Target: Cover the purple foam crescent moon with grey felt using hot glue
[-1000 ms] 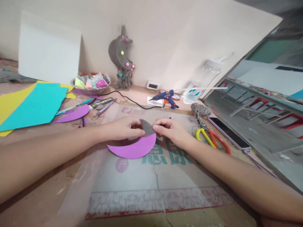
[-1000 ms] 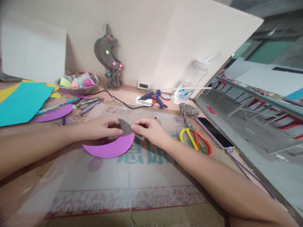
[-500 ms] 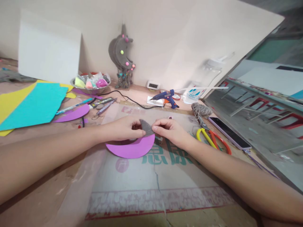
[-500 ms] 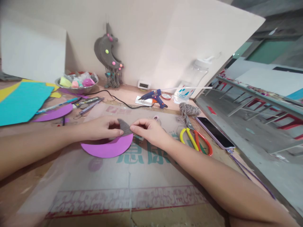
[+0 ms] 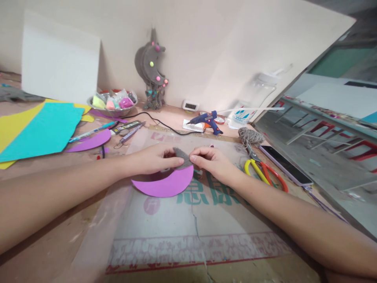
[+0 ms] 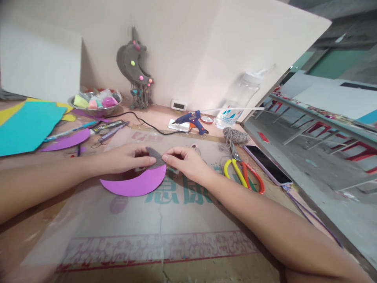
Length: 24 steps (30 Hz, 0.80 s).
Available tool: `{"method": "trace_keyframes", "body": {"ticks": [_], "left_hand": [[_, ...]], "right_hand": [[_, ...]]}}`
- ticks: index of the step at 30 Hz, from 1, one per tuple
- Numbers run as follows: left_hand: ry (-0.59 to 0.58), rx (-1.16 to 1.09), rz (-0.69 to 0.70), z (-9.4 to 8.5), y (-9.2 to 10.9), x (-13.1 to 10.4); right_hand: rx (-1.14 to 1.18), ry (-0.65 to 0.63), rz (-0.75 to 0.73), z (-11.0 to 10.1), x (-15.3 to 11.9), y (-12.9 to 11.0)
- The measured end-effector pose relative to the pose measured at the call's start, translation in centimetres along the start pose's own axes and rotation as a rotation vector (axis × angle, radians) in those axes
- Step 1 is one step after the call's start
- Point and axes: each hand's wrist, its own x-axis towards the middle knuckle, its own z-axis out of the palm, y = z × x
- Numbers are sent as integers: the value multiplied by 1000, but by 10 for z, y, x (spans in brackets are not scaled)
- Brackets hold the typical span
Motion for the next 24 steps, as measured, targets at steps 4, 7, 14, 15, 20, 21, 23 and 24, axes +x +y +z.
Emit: {"method": "trace_keyframes", "body": {"ticks": [4, 7, 14, 15, 20, 21, 23, 24], "left_hand": [[24, -61, -21, 0, -3, 1], [41, -94, -34, 0, -2, 1], [63, -71, -59, 1, -3, 1], [67, -59, -62, 1, -3, 1], [55, -48, -56, 0, -2, 1], [54, -52, -50, 0, -2, 2], [62, -64, -44, 0, -3, 2], [69, -71, -42, 0, -4, 2]], "right_hand": [[27, -20, -46, 0, 0, 2], [-7, -64, -61, 1, -1, 2], [-159, -83, -142, 5, -5, -2], [-194, -77, -145, 6, -6, -2], [-306, -32, -146, 7, -5, 1], [-298, -23, -149, 7, -4, 2], [-249, 65, -197, 6, -4, 0], [-216, 140, -241, 5, -6, -4]]}}
